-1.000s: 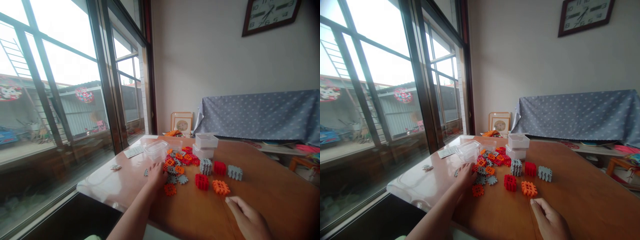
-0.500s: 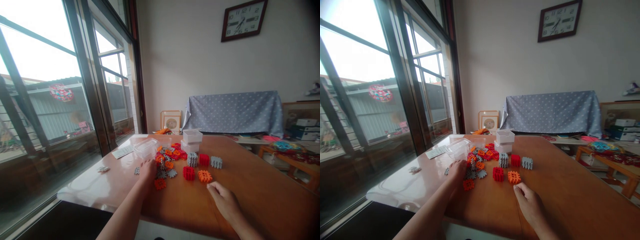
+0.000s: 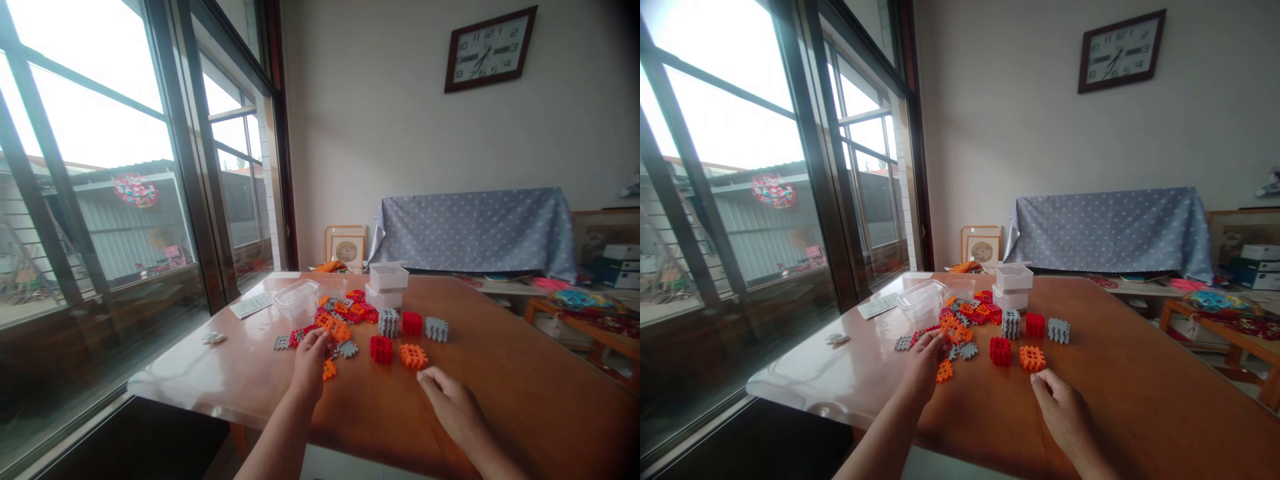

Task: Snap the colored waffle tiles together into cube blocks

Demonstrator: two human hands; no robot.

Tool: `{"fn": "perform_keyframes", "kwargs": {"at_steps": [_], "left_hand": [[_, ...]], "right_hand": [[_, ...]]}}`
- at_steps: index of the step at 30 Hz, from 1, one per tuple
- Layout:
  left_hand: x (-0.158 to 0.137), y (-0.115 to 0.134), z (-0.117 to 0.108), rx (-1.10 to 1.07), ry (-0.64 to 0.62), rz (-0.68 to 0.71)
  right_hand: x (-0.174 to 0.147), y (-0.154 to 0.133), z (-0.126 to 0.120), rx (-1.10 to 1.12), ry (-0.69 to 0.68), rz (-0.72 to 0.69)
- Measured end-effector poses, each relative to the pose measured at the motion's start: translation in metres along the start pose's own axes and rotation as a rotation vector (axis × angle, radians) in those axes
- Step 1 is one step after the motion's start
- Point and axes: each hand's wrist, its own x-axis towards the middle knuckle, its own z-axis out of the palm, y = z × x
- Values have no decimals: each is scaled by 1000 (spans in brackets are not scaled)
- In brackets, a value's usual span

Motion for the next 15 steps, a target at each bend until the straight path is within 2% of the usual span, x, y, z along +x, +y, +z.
{"fn": "perform_keyframes", "kwargs": {"at_steps": [3,5,8,11,15], "left_hand": [[-25,-1,20,-180,-48,-111],[-38,-2,31,-372,-84,-249],[-51,-8,42,-488,-130,-361],[-57,-16,46,-488,-177,-372],[-58,-22,48,-440,-245,-300]], "right_hand": [[-3,-6,-3,-1,2,-14],[-5,-10,-5,-2,11,-29],[-5,-15,-5,21,24,-44],[-9,-22,-4,104,50,-52],[-21,-40,0,277,49,-61]]}}
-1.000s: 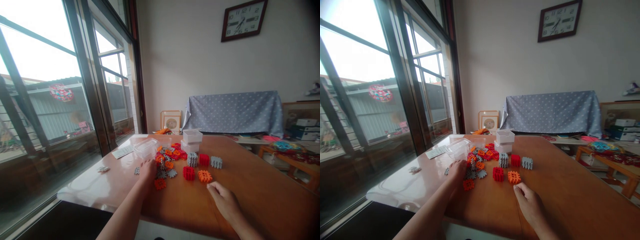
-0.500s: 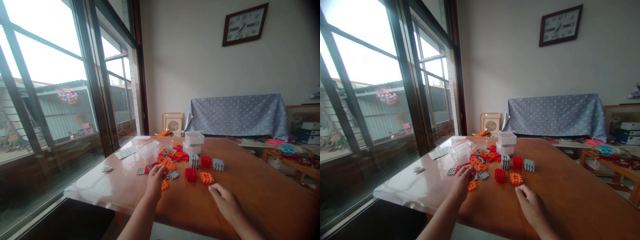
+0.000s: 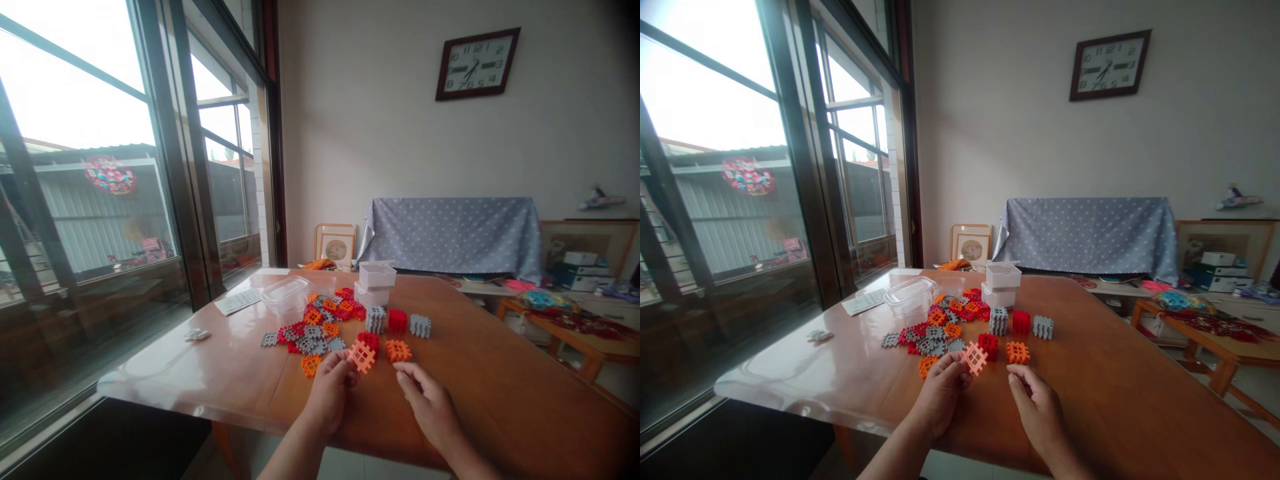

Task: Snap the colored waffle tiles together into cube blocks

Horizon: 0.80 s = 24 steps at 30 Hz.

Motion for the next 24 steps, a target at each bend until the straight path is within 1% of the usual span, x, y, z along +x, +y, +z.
{"fn": "perform_keyframes", "kwargs": {"at_steps": [3,5,7,9,11,13,15,19,21,24], "left_hand": [[-2,0,1,78,-44,-2],[-4,2,1,143,-88,-30],[-6,3,1,214,-124,-58],[-7,3,1,266,-124,-57],[-7,3,1,271,-111,-28],[-7,3,2,237,-130,8],[-7,3,4,215,-146,21],[-7,2,4,235,-105,28],[-6,2,3,243,-92,37],[-5,1,2,257,-90,21]], "right_hand": [[-6,-19,6,134,-33,73],[-8,-31,10,213,-92,148],[-8,-40,14,289,-164,194],[-8,-44,19,360,-201,229],[-9,-43,24,431,-174,268],[-10,-40,28,507,-121,301],[-12,-36,29,555,-117,322],[-15,-32,24,522,-231,308],[-16,-30,18,493,-271,262],[-15,-27,10,429,-293,156]]}}
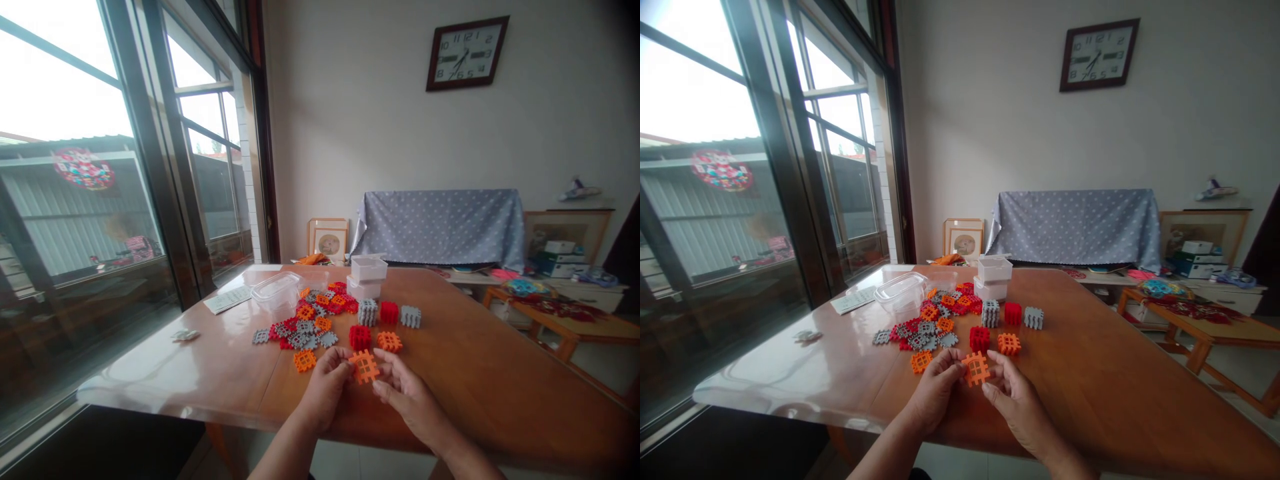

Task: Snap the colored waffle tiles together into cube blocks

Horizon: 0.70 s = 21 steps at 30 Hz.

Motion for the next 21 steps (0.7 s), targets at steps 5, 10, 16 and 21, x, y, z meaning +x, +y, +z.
{"fn": "perform_keyframes", "kwargs": {"at_steps": [5,10,16,21], "left_hand": [[0,0,1,36,6,-19],[-1,2,3,54,0,-33],[-2,2,6,35,-12,-66],[-2,2,8,10,55,-33]], "right_hand": [[1,0,-9,-204,-29,-94],[2,3,-17,-415,13,-148],[4,8,-23,-501,8,-170],[26,15,-52,-418,100,-212]]}}
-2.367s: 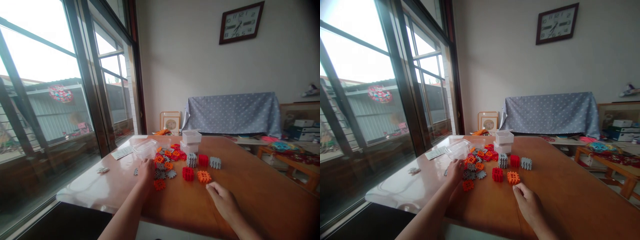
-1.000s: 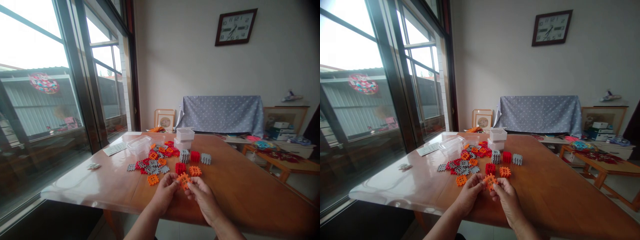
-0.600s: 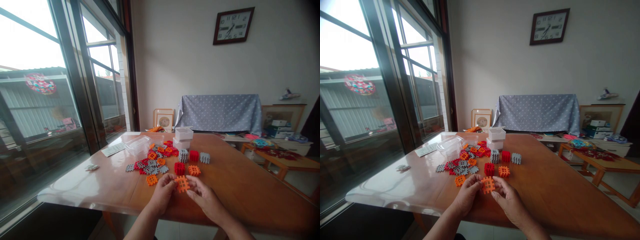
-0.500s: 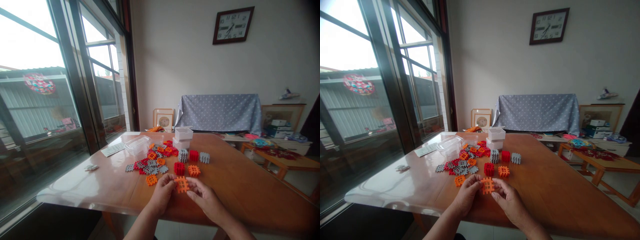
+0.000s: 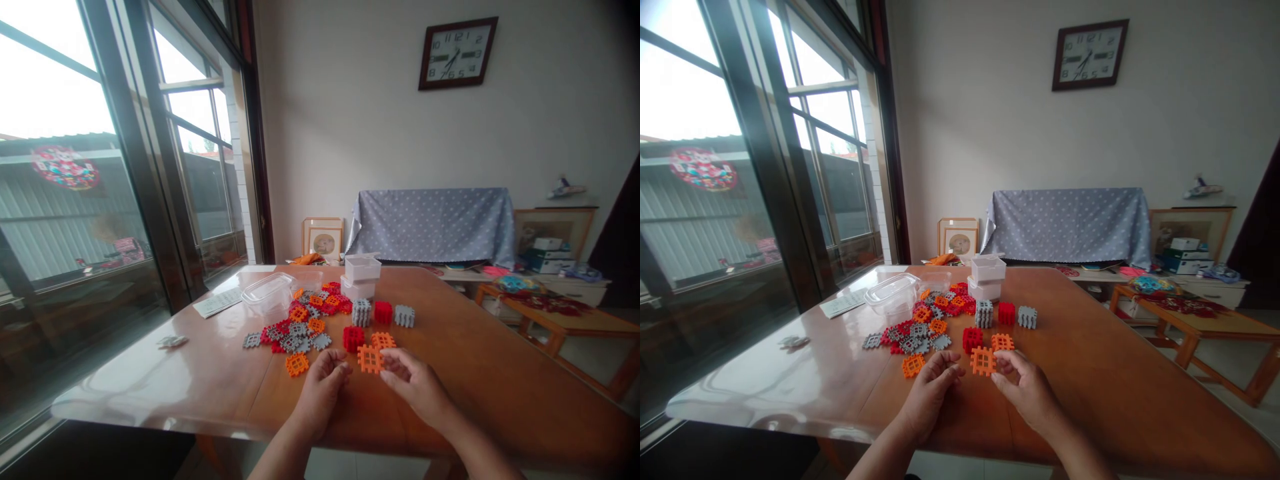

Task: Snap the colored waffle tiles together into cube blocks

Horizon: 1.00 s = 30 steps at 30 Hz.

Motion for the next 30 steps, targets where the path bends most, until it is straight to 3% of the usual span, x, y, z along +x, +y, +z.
{"fn": "perform_keyframes", "kwargs": {"at_steps": [4,9,18,30], "left_hand": [[-2,2,1,19,16,-12],[-1,5,3,26,9,0],[0,2,2,37,-2,1],[0,-1,1,65,-23,12]], "right_hand": [[27,27,-28,-46,109,56],[53,48,-47,-88,110,65],[64,78,-44,-107,50,84],[62,82,-40,-58,38,121]]}}
